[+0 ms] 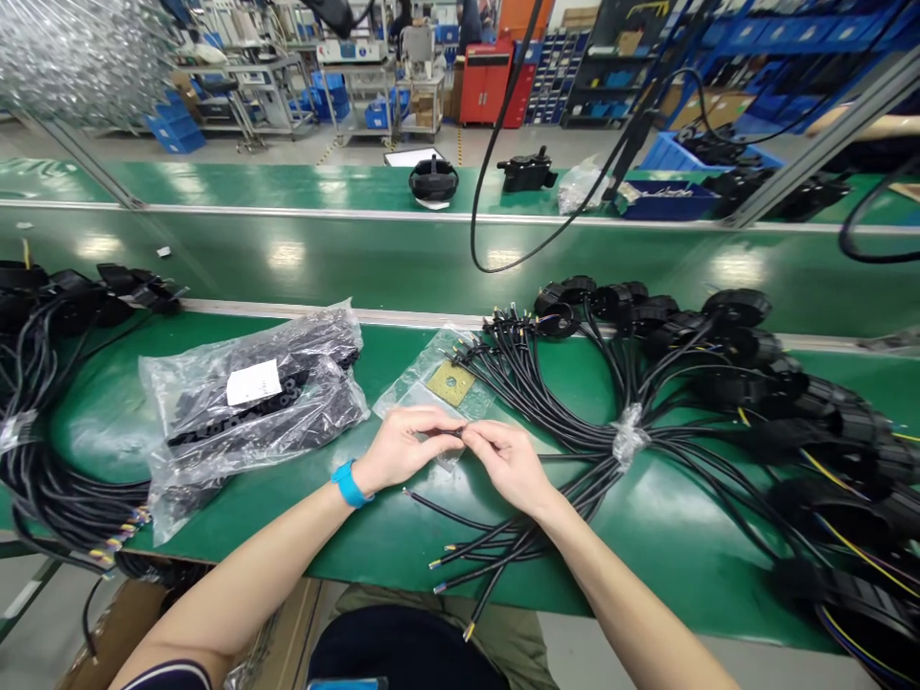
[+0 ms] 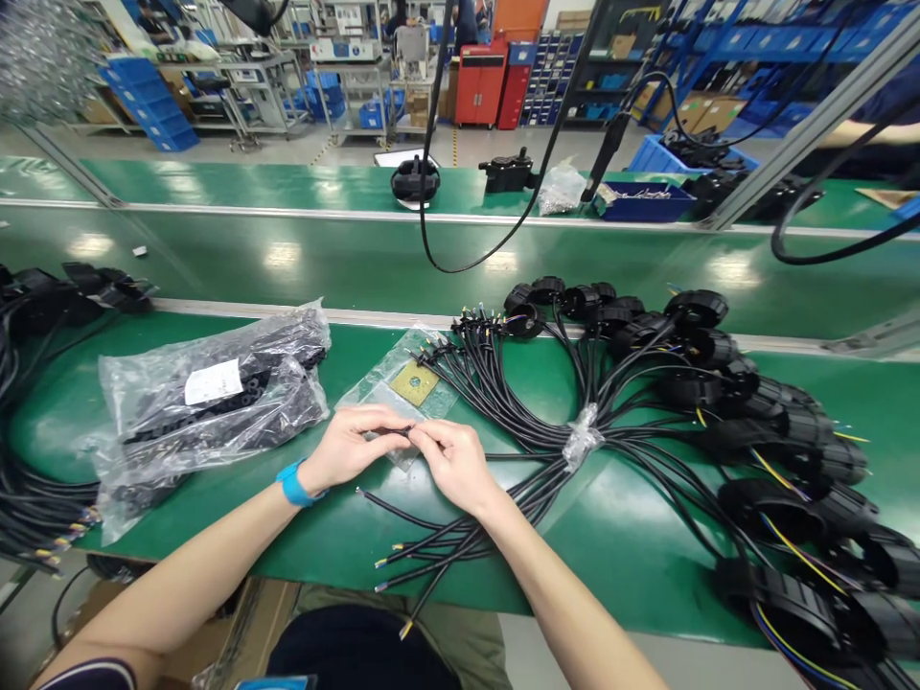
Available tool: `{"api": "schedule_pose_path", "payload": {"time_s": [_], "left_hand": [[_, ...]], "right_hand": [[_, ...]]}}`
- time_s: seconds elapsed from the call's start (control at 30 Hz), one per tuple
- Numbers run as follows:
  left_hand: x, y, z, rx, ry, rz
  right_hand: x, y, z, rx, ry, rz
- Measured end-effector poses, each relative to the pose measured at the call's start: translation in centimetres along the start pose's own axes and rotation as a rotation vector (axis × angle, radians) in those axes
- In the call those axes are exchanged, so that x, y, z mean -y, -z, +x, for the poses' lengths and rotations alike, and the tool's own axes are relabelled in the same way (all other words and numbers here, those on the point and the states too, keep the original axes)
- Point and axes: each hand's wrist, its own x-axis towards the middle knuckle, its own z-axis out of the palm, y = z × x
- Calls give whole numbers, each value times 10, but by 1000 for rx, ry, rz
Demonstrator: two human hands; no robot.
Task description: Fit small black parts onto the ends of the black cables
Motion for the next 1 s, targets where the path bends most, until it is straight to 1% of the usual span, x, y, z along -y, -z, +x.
{"api": "schedule_pose_path", "payload": {"time_s": [0.07, 0.13, 0.17, 0.23, 0.3, 0.37, 0.43, 0.47, 0.5, 0.57, 0.6, 0.7, 0.73, 0.8, 0.83, 0.87, 0.9, 0.93, 0.97, 1.0], "left_hand": [[-1, 1, 1, -7, -7, -8], [-3, 4, 3, -11, 8, -42], [-4, 6, 4, -2, 37, -94], [-6, 9, 5, 41, 149, -243], [-8, 12, 6, 71, 311, -385], [-7, 12, 6, 78, 463, -433], [-4, 12, 7, 83, 529, -450], [-3, 11, 7, 95, 521, -458], [-1, 10, 6, 99, 486, -453], [2, 10, 6, 91, 356, -387], [2, 10, 5, 75, 256, -320], [2, 10, 4, 59, -118, -77], [1, 10, 5, 64, -215, -12], [-2, 11, 6, 72, -334, 92], [-3, 14, 7, 69, -362, 133], [-4, 18, 9, 59, -370, 175], [-6, 25, 10, 34, -355, 224], [-7, 34, 12, -10, -318, 289], [-8, 46, 13, -79, -239, 388], [-8, 60, 13, -154, -124, 516]], "right_hand": [[2, 2, 1, -4, 24, -20], [2, 3, 2, -43, 88, -93], [2, 4, 2, -67, 135, -150], [0, 3, 2, -116, 236, -272], [-3, 2, 2, -160, 313, -361], [-6, 0, 1, -185, 345, -404], [-8, -1, 1, -189, 367, -438], [-8, -1, 1, -187, 383, -451], [-8, 0, 1, -176, 395, -458], [-5, 2, 2, -140, 391, -428], [-3, 3, 3, -115, 362, -385], [0, 9, 5, -6, 181, -194], [0, 10, 6, 50, 110, -135], [-3, 12, 7, 125, 13, -71], [-5, 13, 8, 130, 0, -62], [-7, 13, 8, 102, 15, -72], [-8, 14, 10, 46, 52, -98], [-8, 14, 12, -35, 97, -136], [-7, 16, 15, -127, 145, -184], [-6, 18, 20, -224, 186, -243]]}}
